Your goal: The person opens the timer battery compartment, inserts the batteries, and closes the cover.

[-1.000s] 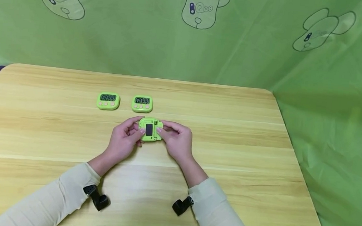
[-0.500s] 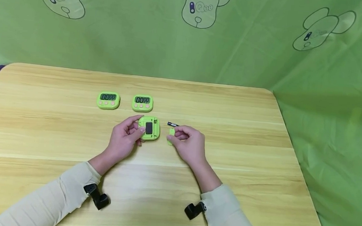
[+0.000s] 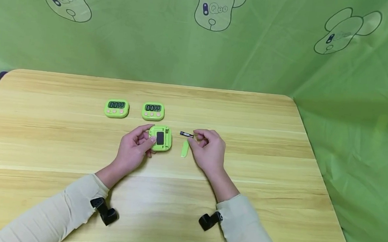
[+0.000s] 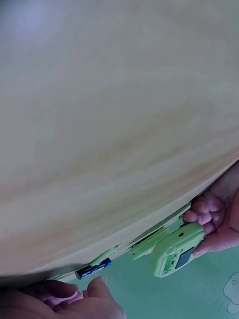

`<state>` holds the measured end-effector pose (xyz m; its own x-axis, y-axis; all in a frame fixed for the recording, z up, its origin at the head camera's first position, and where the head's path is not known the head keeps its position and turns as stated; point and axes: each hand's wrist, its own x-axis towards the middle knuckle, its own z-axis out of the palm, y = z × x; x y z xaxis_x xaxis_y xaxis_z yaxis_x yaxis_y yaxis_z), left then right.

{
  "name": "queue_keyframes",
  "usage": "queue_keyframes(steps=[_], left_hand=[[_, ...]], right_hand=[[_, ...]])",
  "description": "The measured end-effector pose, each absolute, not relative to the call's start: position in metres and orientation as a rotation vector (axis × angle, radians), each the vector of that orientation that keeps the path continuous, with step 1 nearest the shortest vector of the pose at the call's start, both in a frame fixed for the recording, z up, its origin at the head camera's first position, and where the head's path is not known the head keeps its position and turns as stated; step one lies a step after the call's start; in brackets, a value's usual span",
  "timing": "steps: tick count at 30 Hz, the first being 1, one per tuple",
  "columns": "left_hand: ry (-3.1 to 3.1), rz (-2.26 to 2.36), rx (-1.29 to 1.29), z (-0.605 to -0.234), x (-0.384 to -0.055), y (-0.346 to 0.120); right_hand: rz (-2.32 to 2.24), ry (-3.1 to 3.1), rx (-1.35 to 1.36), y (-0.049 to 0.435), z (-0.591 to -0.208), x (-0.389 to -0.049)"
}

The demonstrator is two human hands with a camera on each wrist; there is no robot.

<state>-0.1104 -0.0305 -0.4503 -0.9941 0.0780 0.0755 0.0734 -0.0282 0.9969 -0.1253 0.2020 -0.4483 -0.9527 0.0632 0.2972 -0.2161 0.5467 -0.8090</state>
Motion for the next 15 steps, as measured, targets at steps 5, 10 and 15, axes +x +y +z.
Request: queue_keyframes(steps=[5, 10, 15], left_hand=[[2.189, 2.276, 0.189, -0.455, -0.111, -0.031], [2.187, 2.295, 0.223, -0.456, -0.11, -0.031], [2.208, 2.282, 0.245, -0.457, -0.111, -0.032]], right_hand=[[1.169, -2.669, 0.111, 0.201, -0.445, -0.134], [1.039, -2.788, 0.102, 0.199, -0.44, -0.139], [1.157, -2.792, 0.057, 0.199, -0.438, -0.14]])
